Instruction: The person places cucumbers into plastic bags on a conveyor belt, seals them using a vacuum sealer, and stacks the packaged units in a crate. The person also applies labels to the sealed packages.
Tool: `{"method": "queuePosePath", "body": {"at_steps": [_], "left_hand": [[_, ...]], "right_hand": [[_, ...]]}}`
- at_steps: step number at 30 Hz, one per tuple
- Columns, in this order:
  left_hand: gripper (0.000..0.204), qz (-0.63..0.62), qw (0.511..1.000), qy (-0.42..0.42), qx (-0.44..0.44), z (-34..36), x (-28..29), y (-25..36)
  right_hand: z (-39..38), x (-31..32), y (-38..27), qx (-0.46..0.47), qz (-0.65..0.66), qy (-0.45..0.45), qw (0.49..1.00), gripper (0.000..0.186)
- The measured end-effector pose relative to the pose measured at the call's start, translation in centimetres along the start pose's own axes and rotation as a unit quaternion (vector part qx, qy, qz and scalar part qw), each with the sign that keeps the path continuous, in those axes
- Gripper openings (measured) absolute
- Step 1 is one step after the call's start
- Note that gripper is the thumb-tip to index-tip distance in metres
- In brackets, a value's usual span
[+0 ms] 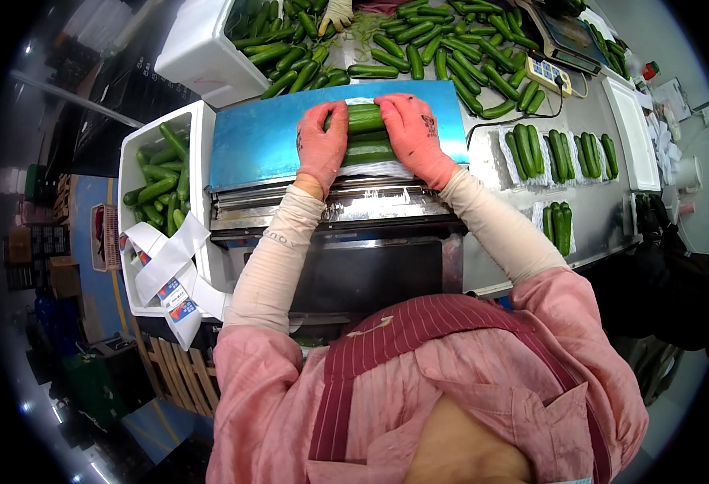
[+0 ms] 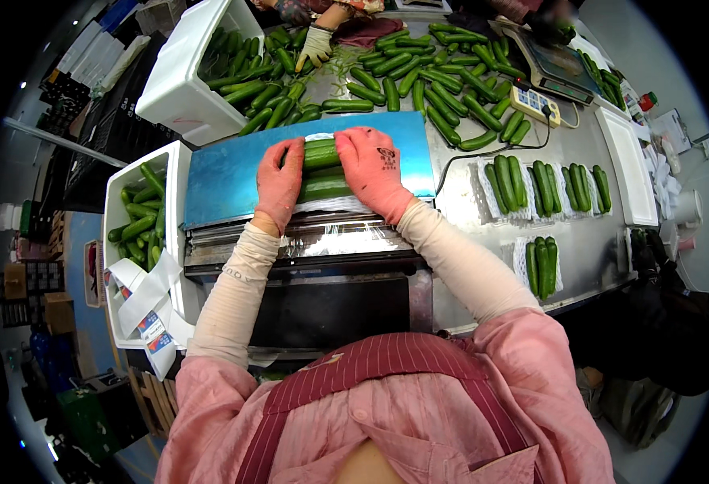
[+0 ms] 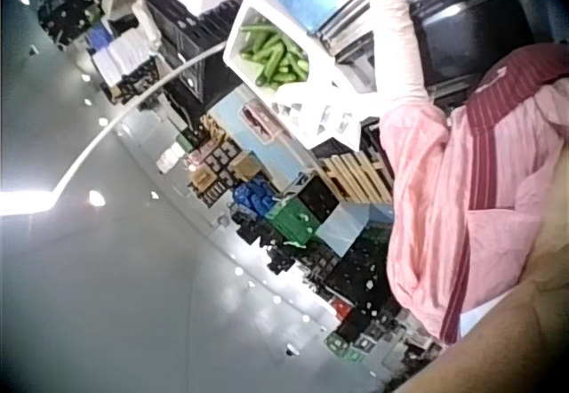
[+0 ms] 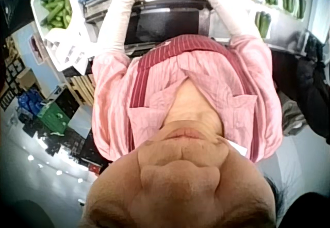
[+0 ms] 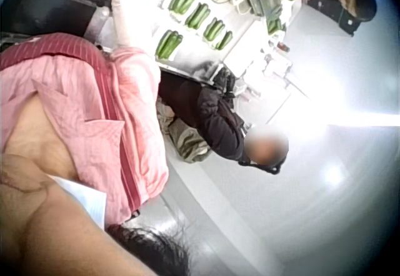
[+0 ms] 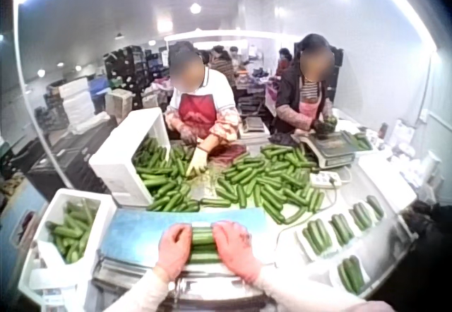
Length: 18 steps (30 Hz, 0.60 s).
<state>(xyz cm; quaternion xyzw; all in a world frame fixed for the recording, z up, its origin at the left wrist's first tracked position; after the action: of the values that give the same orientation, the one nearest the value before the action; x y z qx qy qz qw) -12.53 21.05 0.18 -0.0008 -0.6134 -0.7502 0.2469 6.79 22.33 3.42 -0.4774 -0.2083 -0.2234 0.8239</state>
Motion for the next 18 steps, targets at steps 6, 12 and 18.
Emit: {"method": "queuePosePath", "body": {"at_steps": [6, 12, 18], "left_hand": [[0.037, -0.026, 0.999, -0.037, -0.013, 0.4, 0.0, 1.2], [0.041, -0.077, 0.992, -0.083, 0.048, -2.6, 7.0, 0.4], [0.041, 0.312, 0.881, -0.259, -0.244, -6.2, 12.6, 4.4]], "right_hand": [[0.6, 0.7, 0.1, 0.048, 0.044, 0.007, 0.998, 0.029], [-2.0, 8.7, 0.8, -0.045, 0.184, -0.074, 0.979, 0.045], [-7.1, 12.2, -1.6, 0.217, -0.197, -0.266, 0.918, 0.061]]}}
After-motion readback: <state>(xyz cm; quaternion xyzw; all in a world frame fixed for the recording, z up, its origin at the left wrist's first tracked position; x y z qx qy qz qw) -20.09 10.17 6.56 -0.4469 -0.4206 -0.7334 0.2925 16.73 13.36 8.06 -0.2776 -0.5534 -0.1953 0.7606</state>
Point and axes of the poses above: each hand's wrist, its own z-axis towards the middle knuckle, its own x-axis out of the back of the hand, y = z × x, the point moved 8 cm from there along z, towards the middle knuckle, and after that the axes turned 2 degrees about -x, right-handed, at the moved point
